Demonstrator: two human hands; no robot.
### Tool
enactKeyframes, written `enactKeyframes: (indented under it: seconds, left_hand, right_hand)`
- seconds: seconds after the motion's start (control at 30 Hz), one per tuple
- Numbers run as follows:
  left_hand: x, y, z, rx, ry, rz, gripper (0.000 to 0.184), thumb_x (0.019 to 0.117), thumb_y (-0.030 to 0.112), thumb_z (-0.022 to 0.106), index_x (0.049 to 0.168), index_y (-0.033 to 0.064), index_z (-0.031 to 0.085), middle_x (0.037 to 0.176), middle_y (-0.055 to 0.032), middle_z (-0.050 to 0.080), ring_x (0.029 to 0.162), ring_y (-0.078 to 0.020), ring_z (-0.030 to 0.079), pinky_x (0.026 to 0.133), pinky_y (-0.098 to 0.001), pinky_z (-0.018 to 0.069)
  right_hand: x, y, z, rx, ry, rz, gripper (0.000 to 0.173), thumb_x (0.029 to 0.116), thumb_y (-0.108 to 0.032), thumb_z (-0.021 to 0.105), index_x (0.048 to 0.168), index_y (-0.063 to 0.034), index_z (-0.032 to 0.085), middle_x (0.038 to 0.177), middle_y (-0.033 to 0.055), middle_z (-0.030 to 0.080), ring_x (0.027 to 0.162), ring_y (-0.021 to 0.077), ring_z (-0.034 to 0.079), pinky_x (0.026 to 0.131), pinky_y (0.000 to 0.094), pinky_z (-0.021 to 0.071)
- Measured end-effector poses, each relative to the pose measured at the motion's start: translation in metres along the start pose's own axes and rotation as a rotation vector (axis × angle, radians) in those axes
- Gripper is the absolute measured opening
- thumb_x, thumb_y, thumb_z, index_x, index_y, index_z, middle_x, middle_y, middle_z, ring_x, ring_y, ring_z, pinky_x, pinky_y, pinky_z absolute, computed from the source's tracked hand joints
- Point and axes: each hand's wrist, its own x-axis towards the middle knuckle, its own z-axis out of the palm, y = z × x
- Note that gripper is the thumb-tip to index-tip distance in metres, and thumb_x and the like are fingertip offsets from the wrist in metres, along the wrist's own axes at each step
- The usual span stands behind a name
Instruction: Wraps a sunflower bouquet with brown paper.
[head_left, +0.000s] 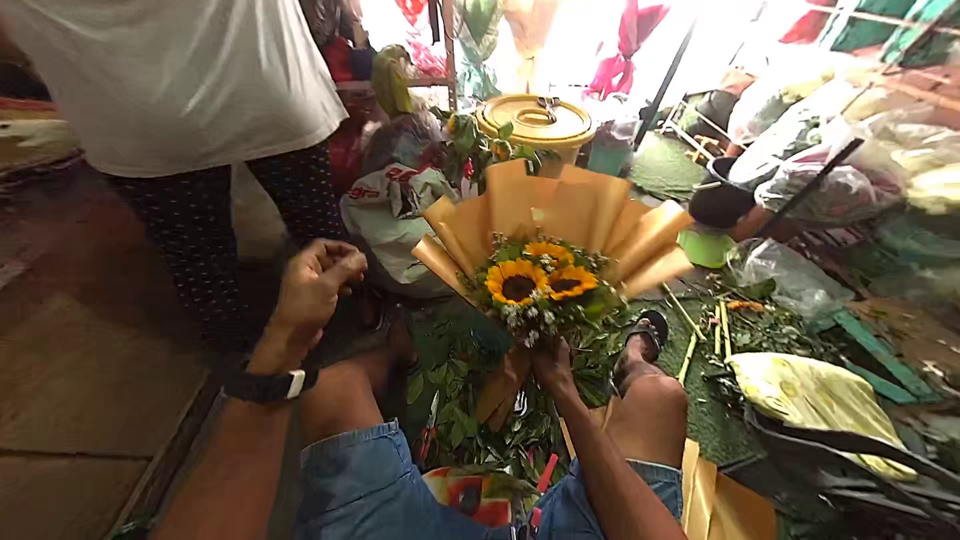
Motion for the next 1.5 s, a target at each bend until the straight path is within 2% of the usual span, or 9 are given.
enactKeyframes:
  seconds: [0.2,0.27,0.37,0.57,0.7,0.83,1.03,1.23,1.5]
  left_hand:
    - [0.001,-0.134,0.097,0.051,-0.371,-0.416,0.04,0.098,0.024,0.068,0.128,-0.0024,0.06,0.112,-0.019,0.067,0.095,-0.0265,0.068,0.085,-0.0458,0.0572]
    - [0.002,-0.164,0.14,0.059,-0.526,-0.451,0.045,0.0942,0.025,0.073,0.128,-0.0025,0.06,0.116,-0.0203,0.066,0.102,-0.0288,0.065,0.091,-0.0479,0.0543]
    - [0.007,-0.204,0.204,0.012,-0.709,-0.461,0.068,0.0893,0.03,0.078,0.145,0.0019,0.049,0.137,-0.0241,0.057,0.124,-0.0348,0.059,0.105,-0.0523,0.0495]
    - [0.013,-0.235,0.287,-0.25,-0.666,-0.441,0.085,0.0814,0.027,0.084,0.153,0.0112,0.041,0.145,-0.0172,0.054,0.129,-0.027,0.056,0.108,-0.0471,0.0493]
    - [0.016,-0.252,0.301,-0.239,-0.63,-0.449,0.078,0.0822,0.022,0.083,0.149,0.0094,0.046,0.139,-0.0168,0.058,0.125,-0.0264,0.059,0.105,-0.0462,0.051]
    - [0.014,-0.254,0.306,-0.225,-0.604,-0.436,0.074,0.0826,0.021,0.083,0.146,0.0079,0.047,0.135,-0.0181,0.059,0.121,-0.0269,0.06,0.103,-0.0466,0.0515]
    - [0.011,-0.248,0.307,-0.135,-0.555,-0.486,0.075,0.0819,0.031,0.081,0.145,0.0108,0.046,0.128,-0.0149,0.064,0.115,-0.0271,0.064,0.098,-0.0506,0.0541]
    - [0.02,-0.232,0.303,-0.047,-0.493,-0.344,0.049,0.0886,0.024,0.072,0.132,0.006,0.059,0.117,-0.0151,0.067,0.107,-0.0262,0.066,0.095,-0.0495,0.0543]
    - [0.03,-0.24,0.293,-0.012,-0.486,-0.466,0.058,0.0882,0.024,0.075,0.14,0.0074,0.054,0.124,-0.0174,0.066,0.113,-0.0298,0.064,0.098,-0.053,0.0525]
  right_hand:
    - [0.054,0.026,0.046,0.028,-0.048,0.268,0.072,0.0742,-0.019,0.089,0.136,-0.0012,0.056,0.122,0.0167,0.069,0.113,0.0257,0.067,0.1,0.0487,0.0548]
    - [0.073,0.037,0.059,0.071,-0.043,0.289,0.072,0.0713,-0.017,0.09,0.133,-0.0024,0.057,0.118,0.0155,0.07,0.109,0.0245,0.069,0.096,0.048,0.058]
    - [0.097,0.044,0.071,0.116,-0.031,0.331,0.068,0.0696,-0.013,0.091,0.129,-0.0014,0.059,0.113,0.0157,0.071,0.104,0.025,0.071,0.092,0.0481,0.0598]
    - [0.133,0.048,0.079,0.101,0.044,0.398,0.061,0.0679,-0.017,0.091,0.121,-0.0025,0.064,0.106,0.0167,0.071,0.096,0.0279,0.07,0.083,0.0501,0.0597]
    - [0.136,0.058,0.08,0.059,0.095,0.431,0.07,0.0685,-0.022,0.092,0.128,-0.0019,0.06,0.111,0.0174,0.07,0.102,0.0275,0.069,0.087,0.0497,0.058]
    - [0.131,0.065,0.079,0.096,0.166,0.402,0.105,0.0663,-0.023,0.095,0.149,-0.0055,0.032,0.126,0.0195,0.063,0.112,0.0276,0.065,0.092,0.0478,0.0579]
    - [0.124,0.061,0.069,0.162,0.13,0.451,0.096,0.0715,-0.027,0.094,0.146,-0.0031,0.038,0.128,0.0193,0.062,0.112,0.0262,0.065,0.093,0.0452,0.0579]
    - [0.123,0.047,0.071,0.297,0.179,0.409,0.08,0.0727,-0.016,0.092,0.137,0.0005,0.047,0.114,0.0172,0.068,0.1,0.0238,0.069,0.085,0.042,0.0599]
    - [0.127,0.053,0.079,0.241,0.082,0.36,0.081,0.0734,-0.023,0.091,0.14,-0.0019,0.05,0.122,0.0183,0.065,0.109,0.0259,0.065,0.093,0.045,0.0566]
